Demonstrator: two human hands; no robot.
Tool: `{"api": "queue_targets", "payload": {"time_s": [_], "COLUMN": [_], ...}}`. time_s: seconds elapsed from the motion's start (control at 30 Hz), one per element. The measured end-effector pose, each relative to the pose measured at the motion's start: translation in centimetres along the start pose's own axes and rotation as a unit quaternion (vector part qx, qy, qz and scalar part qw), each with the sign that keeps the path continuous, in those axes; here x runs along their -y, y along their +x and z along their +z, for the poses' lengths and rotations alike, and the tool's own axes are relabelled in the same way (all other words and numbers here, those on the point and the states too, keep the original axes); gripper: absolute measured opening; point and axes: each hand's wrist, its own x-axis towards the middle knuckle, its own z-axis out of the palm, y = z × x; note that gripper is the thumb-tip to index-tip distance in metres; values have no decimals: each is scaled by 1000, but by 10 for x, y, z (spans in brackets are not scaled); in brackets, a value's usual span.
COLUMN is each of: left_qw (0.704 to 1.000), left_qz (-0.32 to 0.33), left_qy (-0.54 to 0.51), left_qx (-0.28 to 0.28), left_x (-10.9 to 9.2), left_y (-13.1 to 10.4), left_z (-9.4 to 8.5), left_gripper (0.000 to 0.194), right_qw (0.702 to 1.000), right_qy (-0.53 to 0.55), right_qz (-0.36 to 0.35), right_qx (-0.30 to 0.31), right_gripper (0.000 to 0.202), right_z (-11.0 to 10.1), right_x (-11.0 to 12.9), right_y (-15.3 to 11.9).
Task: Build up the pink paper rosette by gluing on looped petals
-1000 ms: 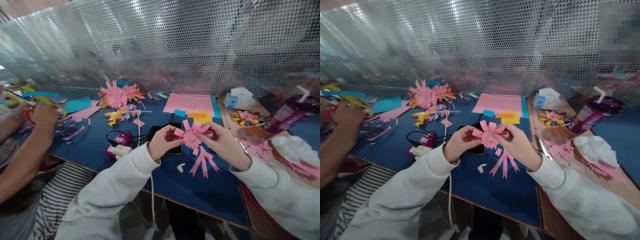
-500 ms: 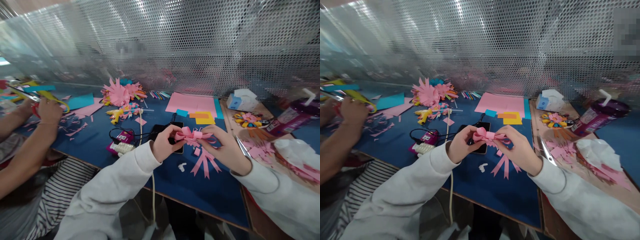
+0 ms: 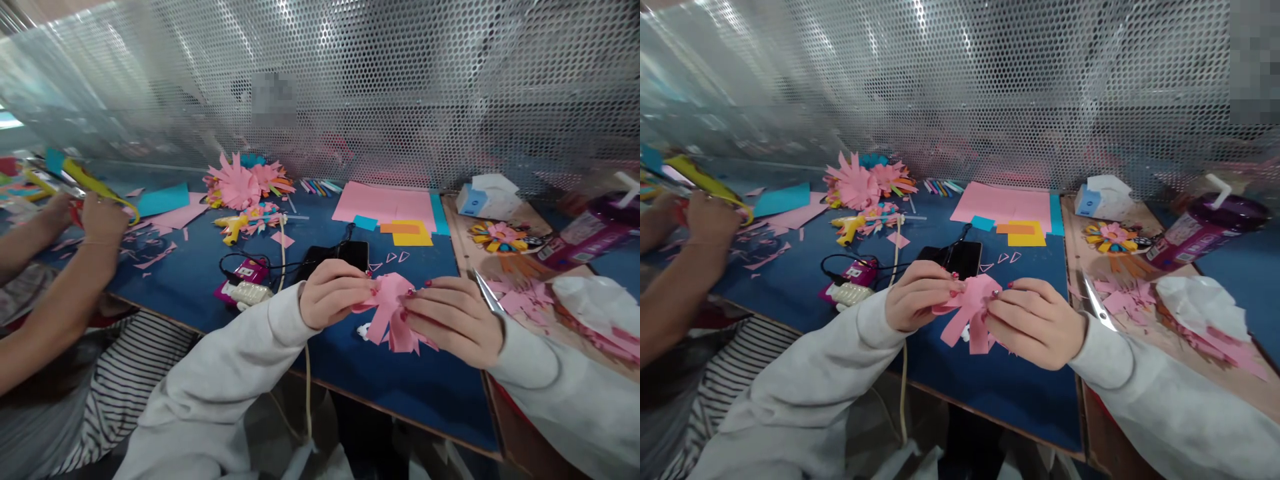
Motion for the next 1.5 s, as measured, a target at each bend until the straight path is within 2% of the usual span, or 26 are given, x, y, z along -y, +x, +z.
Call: {"api": "queue_targets", "payload": {"time_s": [0.2,0.5,0.9,1.33,1.5], "left_qw": [1000,999,996,997,997], "left_qz": [17,-2,-29,-23,-34], "left_qy": [14,-29,-59,-48,-41], "left_qx": [12,16,56,50,56], "left_x": [-1,0,-1,0,0], "left_y": [0,0,-1,-2,-4], "left_z": [-2,5,6,8,8], "left_gripper": [10,14,16,16,24], "right_qw": [999,998,995,995,997], "right_qy": [-11,-33,-41,-36,-34], "right_qz": [-28,-62,-88,-89,-74], "right_qx": [-10,-3,2,2,2], "right_gripper": [16,19,20,17,17], "right_z": [0,-2,-2,-1,-2], "right_x": [-1,-3,-4,-5,-4], "right_y": [0,0,0,0,1]}}
